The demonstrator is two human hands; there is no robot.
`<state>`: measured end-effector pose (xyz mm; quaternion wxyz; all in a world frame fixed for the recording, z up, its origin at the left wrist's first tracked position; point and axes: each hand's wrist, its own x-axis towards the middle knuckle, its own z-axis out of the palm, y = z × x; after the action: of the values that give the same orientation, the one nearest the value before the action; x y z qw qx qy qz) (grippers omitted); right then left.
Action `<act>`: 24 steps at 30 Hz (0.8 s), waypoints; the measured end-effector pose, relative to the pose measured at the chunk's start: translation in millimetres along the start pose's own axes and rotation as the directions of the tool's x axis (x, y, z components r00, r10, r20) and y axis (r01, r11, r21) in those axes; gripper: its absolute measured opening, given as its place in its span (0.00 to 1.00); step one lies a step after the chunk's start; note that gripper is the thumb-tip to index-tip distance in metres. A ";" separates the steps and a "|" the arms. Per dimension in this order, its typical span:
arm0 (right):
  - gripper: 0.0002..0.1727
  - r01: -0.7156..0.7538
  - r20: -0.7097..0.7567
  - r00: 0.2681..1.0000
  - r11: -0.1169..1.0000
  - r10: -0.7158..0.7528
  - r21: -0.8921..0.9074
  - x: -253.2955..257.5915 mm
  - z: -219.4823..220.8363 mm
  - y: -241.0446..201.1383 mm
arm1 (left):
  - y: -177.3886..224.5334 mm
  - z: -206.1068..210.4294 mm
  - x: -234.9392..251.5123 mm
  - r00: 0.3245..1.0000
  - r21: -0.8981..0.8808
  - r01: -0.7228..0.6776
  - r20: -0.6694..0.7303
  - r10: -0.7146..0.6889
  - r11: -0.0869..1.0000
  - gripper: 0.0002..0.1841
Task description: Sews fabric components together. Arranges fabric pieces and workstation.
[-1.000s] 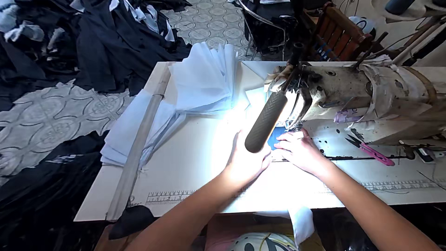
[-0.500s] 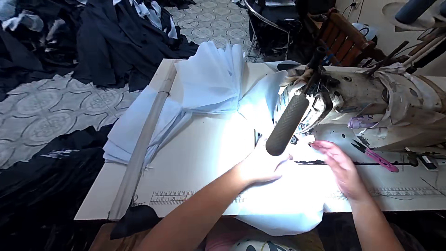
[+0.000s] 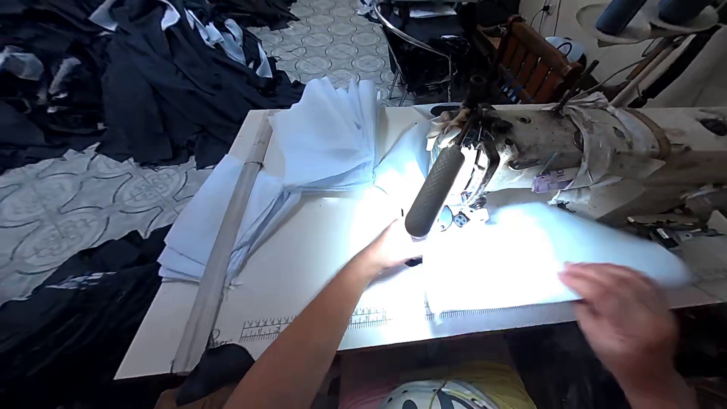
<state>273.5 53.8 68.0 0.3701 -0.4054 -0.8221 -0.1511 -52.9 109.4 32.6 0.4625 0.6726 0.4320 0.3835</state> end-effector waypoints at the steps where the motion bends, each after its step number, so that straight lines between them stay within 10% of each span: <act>1: 0.13 -0.019 0.086 0.996 0.999 0.016 0.039 -20.7 9.0 1.1 | -5.7 -1.4 0.1 0.995 0.134 -0.054 0.085 0.043 0.990 0.12; 4: 0.23 -0.228 0.272 0.946 0.960 0.179 0.161 -78.8 17.0 13.6 | -22.7 -3.5 5.2 0.934 0.361 -0.327 0.262 0.242 0.873 0.14; 11: 0.24 -0.688 0.248 0.694 0.724 0.676 -0.045 -76.7 -20.2 63.1 | -11.7 50.0 6.9 0.930 0.439 -0.367 0.154 0.334 0.820 0.16; 13: 0.18 -0.730 0.318 0.667 0.677 0.674 0.096 -67.5 -15.9 56.6 | -11.0 70.3 1.1 0.954 0.505 -0.300 0.182 0.240 0.809 0.21; 17: 0.07 -0.516 0.340 0.854 0.717 0.393 0.469 -75.3 -12.3 53.2 | -14.4 82.0 -5.6 0.988 0.648 -0.151 0.091 0.121 0.746 0.31; 20: 0.08 -0.347 0.380 0.906 0.845 0.188 0.408 -89.5 -11.3 47.5 | -0.4 75.2 1.1 0.996 0.697 -0.024 0.075 -0.040 0.717 0.39; 24: 0.08 -0.344 0.354 0.911 0.866 0.214 0.362 -107.6 -11.5 47.5 | 0.0 75.6 7.1 0.955 0.760 -0.294 0.204 0.217 0.580 0.14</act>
<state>358.9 17.5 -5.2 0.3361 -0.4509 -0.8137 0.1473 18.7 94.1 12.4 0.0817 0.8775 0.4331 0.1894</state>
